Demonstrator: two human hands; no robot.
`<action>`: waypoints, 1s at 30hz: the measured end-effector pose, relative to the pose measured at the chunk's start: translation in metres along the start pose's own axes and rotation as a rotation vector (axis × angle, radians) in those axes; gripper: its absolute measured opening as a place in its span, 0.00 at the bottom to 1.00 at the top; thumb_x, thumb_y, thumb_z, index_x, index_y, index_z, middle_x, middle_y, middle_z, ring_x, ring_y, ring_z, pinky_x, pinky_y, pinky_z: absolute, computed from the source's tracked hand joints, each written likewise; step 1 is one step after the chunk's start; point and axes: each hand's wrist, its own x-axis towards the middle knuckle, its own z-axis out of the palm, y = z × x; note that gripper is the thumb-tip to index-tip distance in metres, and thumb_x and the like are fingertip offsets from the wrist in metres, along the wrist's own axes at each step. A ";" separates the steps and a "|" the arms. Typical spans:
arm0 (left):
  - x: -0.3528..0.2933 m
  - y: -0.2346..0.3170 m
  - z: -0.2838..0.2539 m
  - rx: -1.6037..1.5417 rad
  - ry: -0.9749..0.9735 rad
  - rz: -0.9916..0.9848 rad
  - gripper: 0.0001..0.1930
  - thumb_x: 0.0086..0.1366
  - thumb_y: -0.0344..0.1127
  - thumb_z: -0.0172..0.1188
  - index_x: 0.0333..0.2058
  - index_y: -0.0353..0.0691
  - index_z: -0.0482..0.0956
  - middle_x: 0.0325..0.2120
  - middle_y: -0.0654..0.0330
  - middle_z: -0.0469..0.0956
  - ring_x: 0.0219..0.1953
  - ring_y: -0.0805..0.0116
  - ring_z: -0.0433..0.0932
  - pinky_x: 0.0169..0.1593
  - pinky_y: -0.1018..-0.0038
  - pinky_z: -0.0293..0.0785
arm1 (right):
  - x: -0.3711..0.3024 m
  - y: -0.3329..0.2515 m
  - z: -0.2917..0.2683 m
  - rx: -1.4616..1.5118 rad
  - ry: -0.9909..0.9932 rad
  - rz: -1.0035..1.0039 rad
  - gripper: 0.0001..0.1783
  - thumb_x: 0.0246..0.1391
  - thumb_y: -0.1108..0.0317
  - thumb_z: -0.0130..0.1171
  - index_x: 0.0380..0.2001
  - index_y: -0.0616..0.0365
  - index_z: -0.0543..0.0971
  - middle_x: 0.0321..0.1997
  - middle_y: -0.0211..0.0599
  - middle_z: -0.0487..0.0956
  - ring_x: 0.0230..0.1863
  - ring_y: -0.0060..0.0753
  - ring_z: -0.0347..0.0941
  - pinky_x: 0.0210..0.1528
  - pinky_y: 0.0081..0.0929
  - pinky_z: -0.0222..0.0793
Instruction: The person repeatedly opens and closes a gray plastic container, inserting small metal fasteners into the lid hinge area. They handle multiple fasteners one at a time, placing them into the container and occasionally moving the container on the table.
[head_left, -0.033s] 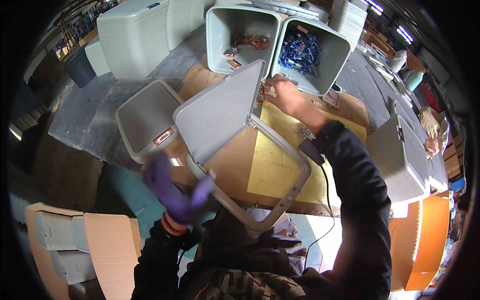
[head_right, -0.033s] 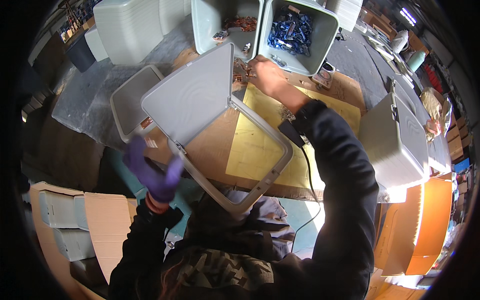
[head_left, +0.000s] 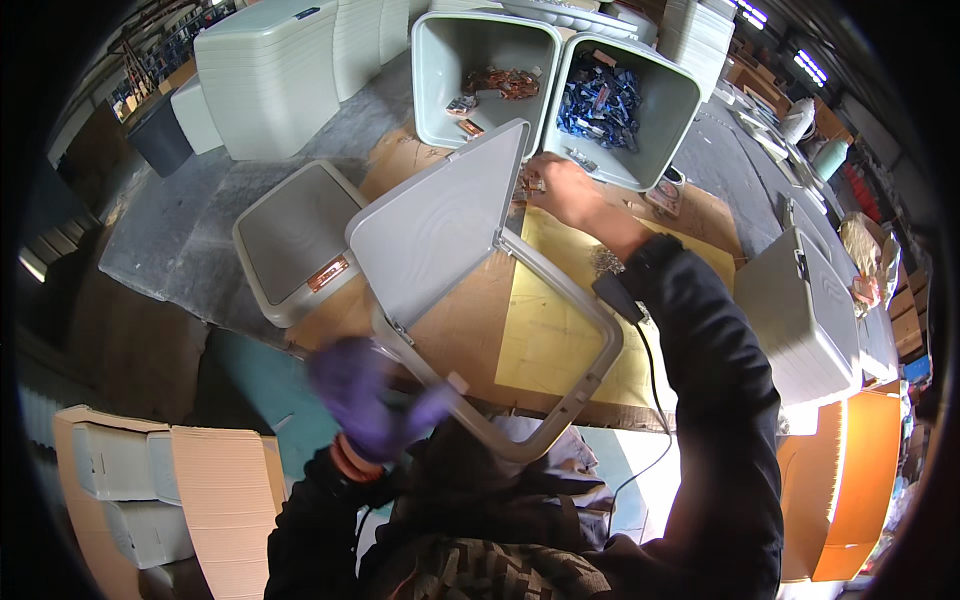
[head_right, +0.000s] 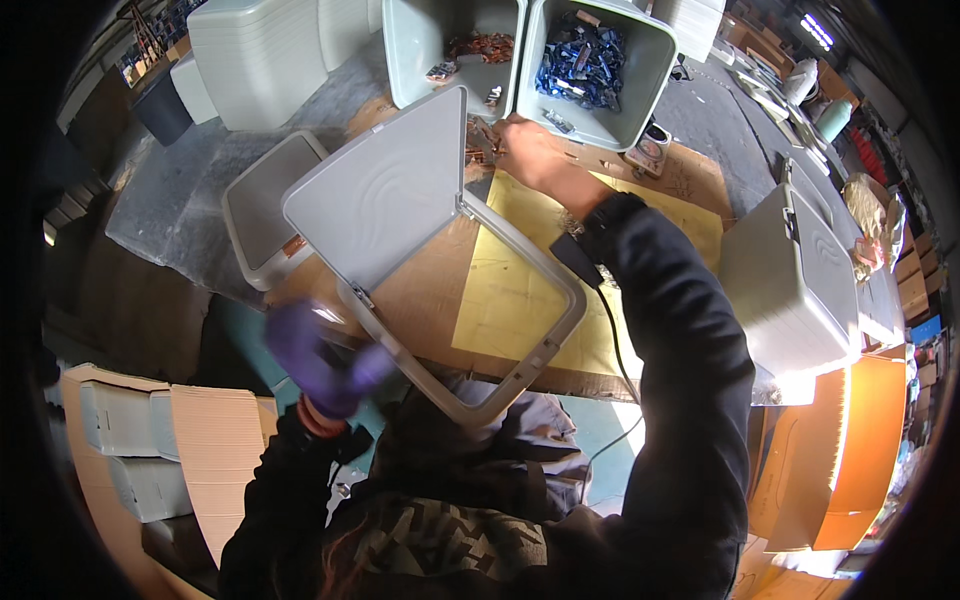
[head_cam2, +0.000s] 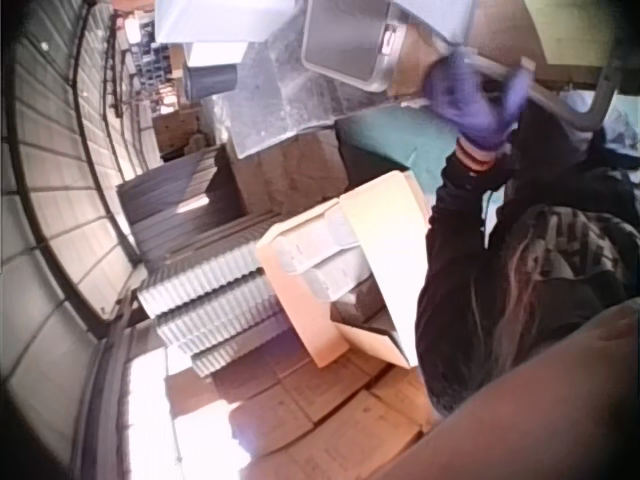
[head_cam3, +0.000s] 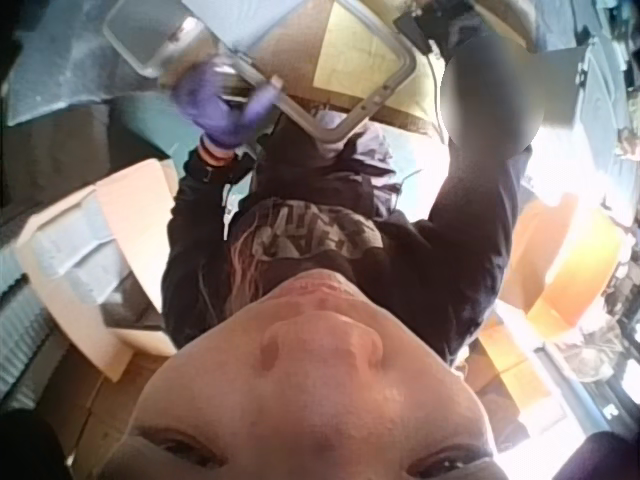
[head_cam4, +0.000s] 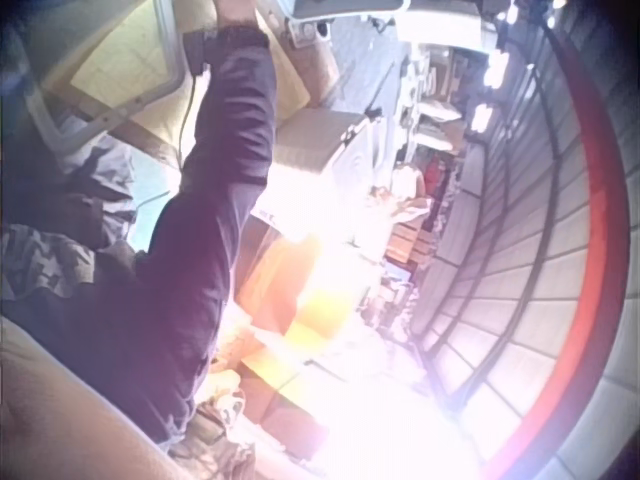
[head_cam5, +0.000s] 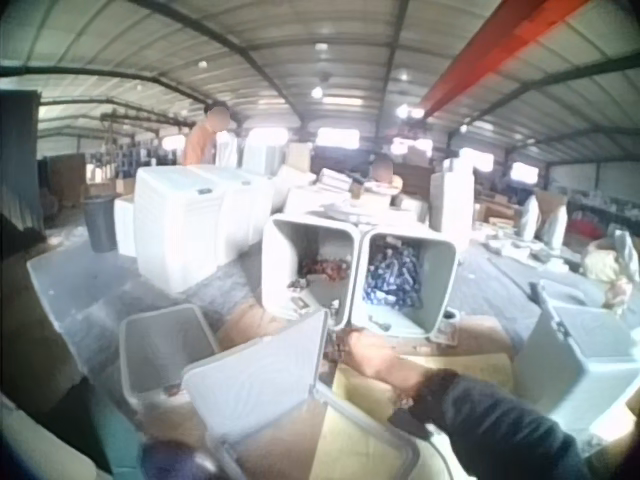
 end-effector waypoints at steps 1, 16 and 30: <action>-0.005 0.012 -0.001 -0.016 -0.167 0.118 0.25 0.54 0.45 0.72 0.46 0.36 0.80 0.40 0.55 0.75 0.40 0.59 0.74 0.44 0.63 0.72 | 0.008 0.004 0.007 -0.043 -0.072 0.007 0.26 0.47 0.62 0.74 0.49 0.58 0.82 0.49 0.49 0.78 0.49 0.53 0.79 0.56 0.42 0.75; -0.003 0.021 0.011 -0.069 -0.558 0.111 0.26 0.50 0.42 0.74 0.48 0.40 0.84 0.47 0.55 0.78 0.51 0.49 0.74 0.61 0.53 0.69 | -0.016 0.016 -0.004 -0.158 0.022 -0.297 0.09 0.42 0.67 0.64 0.22 0.63 0.84 0.28 0.51 0.82 0.31 0.56 0.81 0.39 0.45 0.78; -0.013 -0.006 0.017 -0.126 -0.526 0.012 0.44 0.51 0.49 0.74 0.63 0.31 0.70 0.66 0.43 0.66 0.68 0.43 0.64 0.70 0.52 0.60 | -0.194 -0.120 -0.046 1.256 0.024 0.447 0.18 0.58 0.81 0.66 0.52 0.66 0.81 0.39 0.38 0.87 0.37 0.21 0.81 0.43 0.20 0.79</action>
